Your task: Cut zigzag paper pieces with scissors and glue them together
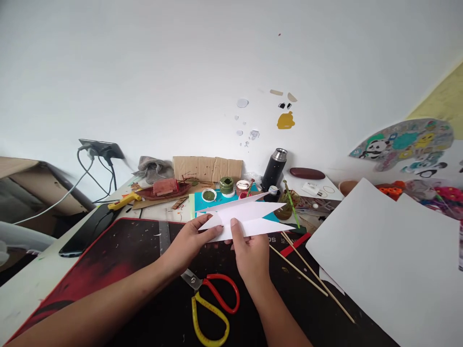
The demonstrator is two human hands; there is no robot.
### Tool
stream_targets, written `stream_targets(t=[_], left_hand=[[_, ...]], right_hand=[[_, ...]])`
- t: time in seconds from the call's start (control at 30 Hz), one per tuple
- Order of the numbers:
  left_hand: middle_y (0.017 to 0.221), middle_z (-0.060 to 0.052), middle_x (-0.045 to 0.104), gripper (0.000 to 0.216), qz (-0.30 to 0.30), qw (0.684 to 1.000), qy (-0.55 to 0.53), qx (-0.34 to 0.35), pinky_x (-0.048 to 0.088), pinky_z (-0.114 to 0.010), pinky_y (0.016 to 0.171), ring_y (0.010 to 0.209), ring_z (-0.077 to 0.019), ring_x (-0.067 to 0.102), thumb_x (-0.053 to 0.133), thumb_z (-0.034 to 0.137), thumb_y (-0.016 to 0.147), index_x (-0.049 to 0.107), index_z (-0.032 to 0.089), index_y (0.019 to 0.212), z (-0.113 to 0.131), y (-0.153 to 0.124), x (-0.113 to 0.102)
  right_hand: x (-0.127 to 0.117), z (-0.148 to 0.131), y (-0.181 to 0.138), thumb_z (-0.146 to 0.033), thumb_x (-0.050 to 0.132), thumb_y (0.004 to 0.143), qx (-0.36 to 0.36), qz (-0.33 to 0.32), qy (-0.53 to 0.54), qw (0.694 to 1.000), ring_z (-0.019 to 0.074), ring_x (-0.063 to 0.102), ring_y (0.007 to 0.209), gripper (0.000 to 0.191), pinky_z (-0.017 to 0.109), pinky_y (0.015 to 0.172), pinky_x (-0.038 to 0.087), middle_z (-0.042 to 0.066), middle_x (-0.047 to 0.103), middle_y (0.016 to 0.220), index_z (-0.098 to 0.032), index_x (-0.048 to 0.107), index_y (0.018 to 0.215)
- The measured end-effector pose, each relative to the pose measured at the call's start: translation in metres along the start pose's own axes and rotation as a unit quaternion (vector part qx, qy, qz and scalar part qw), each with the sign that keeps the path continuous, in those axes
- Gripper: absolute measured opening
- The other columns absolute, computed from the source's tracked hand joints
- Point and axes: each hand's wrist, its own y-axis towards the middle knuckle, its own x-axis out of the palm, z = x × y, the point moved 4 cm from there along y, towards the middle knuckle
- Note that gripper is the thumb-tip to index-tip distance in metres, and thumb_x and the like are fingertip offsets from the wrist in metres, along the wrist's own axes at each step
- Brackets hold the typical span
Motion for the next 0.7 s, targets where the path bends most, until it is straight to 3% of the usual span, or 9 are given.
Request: stream_targets(t=[0.1, 0.23, 0.37, 0.7], left_hand=[[0.088, -0.001, 0.077, 0.045, -0.037, 0.999, 0.023, -0.007, 0.049, -0.029, 0.064, 0.067, -0.0148, 0.063, 0.095, 0.048, 0.075, 0.073, 0.019, 0.102, -0.001, -0.001, 0.004], [0.086, -0.001, 0.073, 0.043, -0.109, 0.992, 0.056, -0.032, 0.046, -0.029, 0.058, 0.064, -0.015, 0.064, 0.095, 0.042, 0.074, 0.072, 0.018, 0.101, -0.005, -0.003, 0.012], [0.078, 0.002, 0.067, 0.033, -0.158, 0.983, 0.083, -0.04, 0.049, -0.03, 0.064, 0.066, -0.0145, 0.06, 0.089, 0.04, 0.079, 0.069, 0.019, 0.095, -0.005, -0.008, 0.018], [0.079, 0.001, 0.068, 0.026, -0.182, 0.977, 0.091, -0.059, 0.052, -0.033, 0.07, 0.068, -0.0156, 0.06, 0.084, 0.034, 0.08, 0.069, 0.019, 0.094, -0.004, -0.012, 0.022]], right_hand=[[-0.005, 0.004, 0.009, -0.063, 0.085, 0.089, 0.051, -0.013, 0.053, 0.997, 0.0214, 0.062, 0.051, 0.048, 0.034, 0.049, 0.051, 0.008, 0.074, 0.064, -0.019, 0.076, 0.072], [-0.013, 0.005, 0.021, -0.058, 0.094, 0.078, 0.088, 0.053, 0.16, 0.982, 0.0184, 0.059, 0.048, 0.044, 0.031, 0.044, 0.047, 0.004, 0.073, 0.066, -0.018, 0.075, 0.081], [-0.015, 0.002, 0.026, -0.052, 0.099, 0.069, 0.115, 0.089, 0.213, 0.966, 0.0163, 0.058, 0.05, 0.045, 0.028, 0.042, 0.043, 0.001, 0.068, 0.063, -0.017, 0.073, 0.079], [-0.013, 0.002, 0.026, -0.051, 0.098, 0.07, 0.111, 0.079, 0.222, 0.966, 0.0162, 0.057, 0.048, 0.044, 0.029, 0.042, 0.042, 0.0, 0.066, 0.061, -0.017, 0.071, 0.078]])
